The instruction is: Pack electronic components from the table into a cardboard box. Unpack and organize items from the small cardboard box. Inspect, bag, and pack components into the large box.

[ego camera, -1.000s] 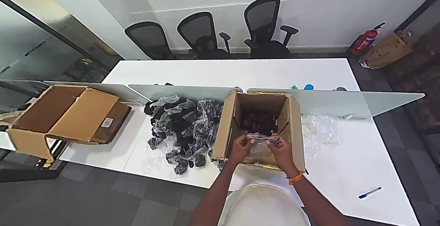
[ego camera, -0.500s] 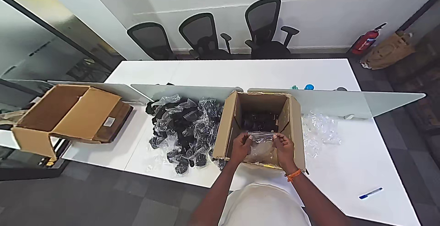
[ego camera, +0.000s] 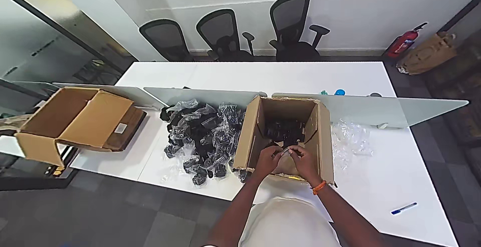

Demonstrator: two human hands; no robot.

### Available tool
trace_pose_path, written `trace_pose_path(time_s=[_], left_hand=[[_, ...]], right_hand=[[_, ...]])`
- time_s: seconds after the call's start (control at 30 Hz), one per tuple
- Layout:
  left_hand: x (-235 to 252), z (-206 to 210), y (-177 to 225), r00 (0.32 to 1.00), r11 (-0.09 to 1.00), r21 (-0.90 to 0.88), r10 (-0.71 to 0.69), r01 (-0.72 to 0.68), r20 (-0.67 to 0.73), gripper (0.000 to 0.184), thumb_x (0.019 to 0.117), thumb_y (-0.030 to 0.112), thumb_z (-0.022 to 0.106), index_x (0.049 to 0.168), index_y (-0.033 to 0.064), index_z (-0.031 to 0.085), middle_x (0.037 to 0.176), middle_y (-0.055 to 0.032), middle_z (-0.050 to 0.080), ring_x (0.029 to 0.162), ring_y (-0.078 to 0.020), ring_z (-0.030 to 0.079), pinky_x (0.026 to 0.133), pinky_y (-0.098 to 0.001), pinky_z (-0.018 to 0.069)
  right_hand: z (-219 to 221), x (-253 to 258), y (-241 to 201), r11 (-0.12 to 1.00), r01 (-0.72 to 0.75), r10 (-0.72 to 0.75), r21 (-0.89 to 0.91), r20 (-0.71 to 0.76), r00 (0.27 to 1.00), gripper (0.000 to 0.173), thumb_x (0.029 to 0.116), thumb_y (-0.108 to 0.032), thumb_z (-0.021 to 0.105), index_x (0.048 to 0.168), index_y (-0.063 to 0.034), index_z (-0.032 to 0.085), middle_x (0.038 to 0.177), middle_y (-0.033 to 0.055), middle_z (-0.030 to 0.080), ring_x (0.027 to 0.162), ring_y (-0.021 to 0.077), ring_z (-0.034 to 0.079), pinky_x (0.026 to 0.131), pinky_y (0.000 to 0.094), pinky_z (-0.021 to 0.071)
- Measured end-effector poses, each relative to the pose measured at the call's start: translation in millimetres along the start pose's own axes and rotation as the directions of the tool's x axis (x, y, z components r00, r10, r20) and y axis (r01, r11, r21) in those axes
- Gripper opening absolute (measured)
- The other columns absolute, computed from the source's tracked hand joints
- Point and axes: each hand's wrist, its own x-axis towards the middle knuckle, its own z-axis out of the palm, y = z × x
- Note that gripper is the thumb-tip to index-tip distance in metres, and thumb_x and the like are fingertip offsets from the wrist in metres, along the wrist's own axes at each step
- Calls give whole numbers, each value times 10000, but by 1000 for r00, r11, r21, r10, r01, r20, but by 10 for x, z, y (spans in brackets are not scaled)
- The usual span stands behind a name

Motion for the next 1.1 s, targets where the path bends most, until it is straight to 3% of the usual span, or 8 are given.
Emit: trace_pose_path(time_s=[0.17, 0.53, 1.1], left_hand=[[19, -34, 21, 998, 990, -129, -58, 54, -24, 173, 975, 139, 678, 1090, 26, 739, 1003, -58, 758, 916, -85, 716, 876, -284, 593], [27, -40, 1, 998, 988, -145, -53, 50, -18, 177, 983, 140, 659, 1093, 23, 733, 975, -54, 756, 886, -86, 714, 856, -291, 596], [33, -29, 16, 998, 973, -222, -50, 57, 35, 221, 946, 94, 701, 1138, -16, 702, 1010, -76, 760, 923, -114, 731, 880, -307, 610]], right_hand=[[8, -2, 2, 999, -33, 32, 38, 39, 999, 159, 984, -103, 644, 1103, -30, 722, 992, 53, 740, 863, 100, 705, 814, 273, 604], [9, 13, -1, 988, -131, 121, 86, 115, 986, 144, 966, -140, 680, 1056, -36, 722, 897, 42, 721, 762, 102, 668, 718, 259, 573], [14, 6, -13, 986, -150, 136, 79, 156, 978, 120, 966, -140, 679, 999, -34, 726, 854, 38, 718, 734, 95, 666, 704, 257, 574]])
